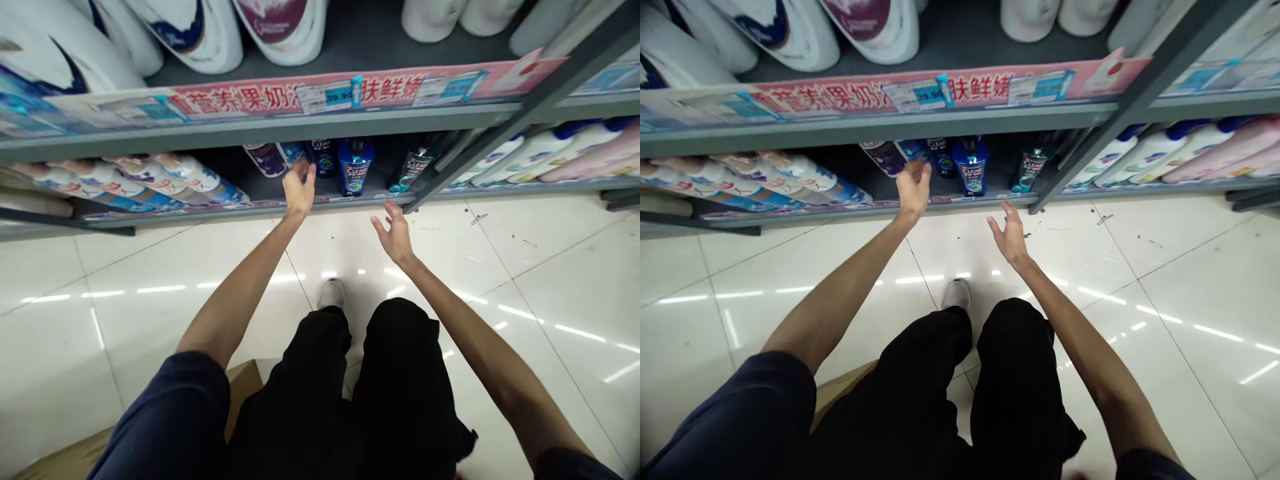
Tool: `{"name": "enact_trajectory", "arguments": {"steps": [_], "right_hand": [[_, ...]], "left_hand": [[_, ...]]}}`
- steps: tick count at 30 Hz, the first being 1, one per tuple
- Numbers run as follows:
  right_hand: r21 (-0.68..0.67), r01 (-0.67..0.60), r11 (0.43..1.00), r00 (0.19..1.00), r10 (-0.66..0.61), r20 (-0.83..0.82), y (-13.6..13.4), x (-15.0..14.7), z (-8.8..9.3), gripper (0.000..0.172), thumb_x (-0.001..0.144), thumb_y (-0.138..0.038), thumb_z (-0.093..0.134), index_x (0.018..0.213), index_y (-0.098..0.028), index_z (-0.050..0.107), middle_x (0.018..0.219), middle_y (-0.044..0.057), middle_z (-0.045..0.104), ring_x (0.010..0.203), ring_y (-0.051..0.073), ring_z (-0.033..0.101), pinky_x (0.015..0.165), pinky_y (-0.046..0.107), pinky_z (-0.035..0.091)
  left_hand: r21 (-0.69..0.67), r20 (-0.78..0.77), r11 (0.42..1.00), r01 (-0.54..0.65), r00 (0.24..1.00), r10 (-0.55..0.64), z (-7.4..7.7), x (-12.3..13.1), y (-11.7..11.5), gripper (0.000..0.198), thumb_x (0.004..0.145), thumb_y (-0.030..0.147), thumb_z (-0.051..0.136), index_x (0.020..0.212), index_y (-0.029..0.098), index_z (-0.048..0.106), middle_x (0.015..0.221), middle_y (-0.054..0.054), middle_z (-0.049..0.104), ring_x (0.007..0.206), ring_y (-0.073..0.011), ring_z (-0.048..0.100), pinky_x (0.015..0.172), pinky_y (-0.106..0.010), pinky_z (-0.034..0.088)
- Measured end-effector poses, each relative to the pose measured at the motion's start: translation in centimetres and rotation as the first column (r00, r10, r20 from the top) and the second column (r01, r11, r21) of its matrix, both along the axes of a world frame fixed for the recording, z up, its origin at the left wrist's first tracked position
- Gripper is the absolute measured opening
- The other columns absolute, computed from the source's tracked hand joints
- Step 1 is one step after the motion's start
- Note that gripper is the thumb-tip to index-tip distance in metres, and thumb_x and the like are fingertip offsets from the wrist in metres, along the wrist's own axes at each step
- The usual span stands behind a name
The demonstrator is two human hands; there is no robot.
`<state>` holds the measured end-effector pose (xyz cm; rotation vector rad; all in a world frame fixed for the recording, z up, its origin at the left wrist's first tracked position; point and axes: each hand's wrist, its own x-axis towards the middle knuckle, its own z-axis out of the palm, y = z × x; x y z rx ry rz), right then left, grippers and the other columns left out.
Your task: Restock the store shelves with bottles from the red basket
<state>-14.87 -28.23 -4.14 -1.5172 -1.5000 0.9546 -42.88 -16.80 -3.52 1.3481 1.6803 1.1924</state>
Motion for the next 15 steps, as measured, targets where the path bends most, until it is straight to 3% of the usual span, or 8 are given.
{"name": "enact_trajectory", "arguments": {"steps": [4,6,8,10,11,12,13,15], "right_hand": [[-0.208,0.120,0.971,0.993,-0.122,0.004,-10.5,7.7,4.3,0.057,0.103,-0.068,0.063,0.137,-0.023,0.072,0.149,0.018,0.072,0.138,0.035,0.072,0.123,0.061,0.056],[-0.259,0.213,0.942,0.977,-0.207,0.052,-16.0,12.3,7.1,0.047,0.101,-0.065,0.066,0.123,-0.026,0.077,0.144,0.016,0.075,0.130,0.036,0.076,0.118,0.062,0.061],[-0.225,0.331,0.917,0.943,-0.312,0.118,-21.7,17.1,10.6,0.039,0.097,-0.063,0.068,0.108,-0.028,0.080,0.142,0.016,0.076,0.120,0.037,0.080,0.108,0.063,0.066],[-0.135,0.493,0.860,0.860,-0.458,0.223,-28.1,21.3,14.8,0.033,0.096,-0.060,0.068,0.104,-0.030,0.080,0.141,0.015,0.077,0.117,0.037,0.081,0.101,0.062,0.069],[-0.085,0.590,0.803,0.787,-0.549,0.283,-31.6,22.9,17.2,0.031,0.097,-0.058,0.067,0.105,-0.031,0.080,0.139,0.015,0.078,0.117,0.037,0.081,0.098,0.060,0.069],[-0.036,0.687,0.726,0.692,-0.638,0.336,-35.1,24.2,19.5,0.030,0.099,-0.056,0.065,0.108,-0.032,0.080,0.135,0.015,0.079,0.117,0.036,0.081,0.096,0.058,0.069],[0.012,0.776,0.631,0.581,-0.722,0.376,-38.7,25.2,21.6,0.031,0.101,-0.055,0.063,0.112,-0.031,0.080,0.129,0.015,0.081,0.115,0.035,0.081,0.094,0.056,0.069],[0.111,0.902,0.416,0.344,-0.851,0.397,-46.1,26.6,24.9,0.035,0.104,-0.052,0.059,0.117,-0.026,0.078,0.118,0.015,0.083,0.107,0.031,0.083,0.090,0.048,0.068]], "left_hand": [[-0.164,-0.193,0.962,0.216,0.950,-0.246,2.0,2.3,-7.0,0.055,0.105,0.061,0.059,0.127,0.012,0.074,0.139,-0.023,0.076,0.134,-0.0335,0.071,0.129,-0.050,0.046],[-0.312,-0.192,0.880,0.359,0.883,-0.429,4.1,3.8,-8.6,0.056,0.099,0.063,0.066,0.121,0.013,0.076,0.138,-0.024,0.077,0.131,-0.0372,0.073,0.125,-0.052,0.050],[-0.574,-0.069,0.620,0.536,0.722,-0.688,6.9,5.8,-9.2,0.066,0.084,0.070,0.077,0.119,0.014,0.077,0.137,-0.023,0.078,0.127,-0.0393,0.075,0.115,-0.049,0.058],[-0.781,0.153,0.185,0.596,0.470,-0.869,10.4,8.6,-9.5,0.078,0.067,0.076,0.086,0.117,0.016,0.078,0.140,-0.021,0.078,0.123,-0.0398,0.078,0.103,-0.043,0.063],[-0.822,0.226,0.018,0.569,0.356,-0.907,12.2,10.1,-9.7,0.082,0.060,0.078,0.088,0.115,0.018,0.079,0.141,-0.019,0.078,0.121,-0.0399,0.079,0.099,-0.041,0.065],[-0.840,0.242,-0.067,0.538,0.260,-0.935,14.0,11.8,-9.9,0.083,0.056,0.081,0.086,0.113,0.020,0.080,0.142,-0.017,0.079,0.120,-0.0397,0.080,0.099,-0.041,0.065],[-0.848,0.181,-0.061,0.527,0.180,-0.967,15.6,13.5,-10.2,0.082,0.054,0.084,0.084,0.108,0.023,0.081,0.141,-0.013,0.080,0.121,-0.0393,0.080,0.102,-0.041,0.065],[-0.802,-0.006,0.052,0.596,0.079,-0.997,18.0,17.4,-10.7,0.077,0.059,0.093,0.072,0.103,0.031,0.080,0.134,-0.003,0.083,0.127,-0.0357,0.078,0.108,-0.042,0.064]]}}
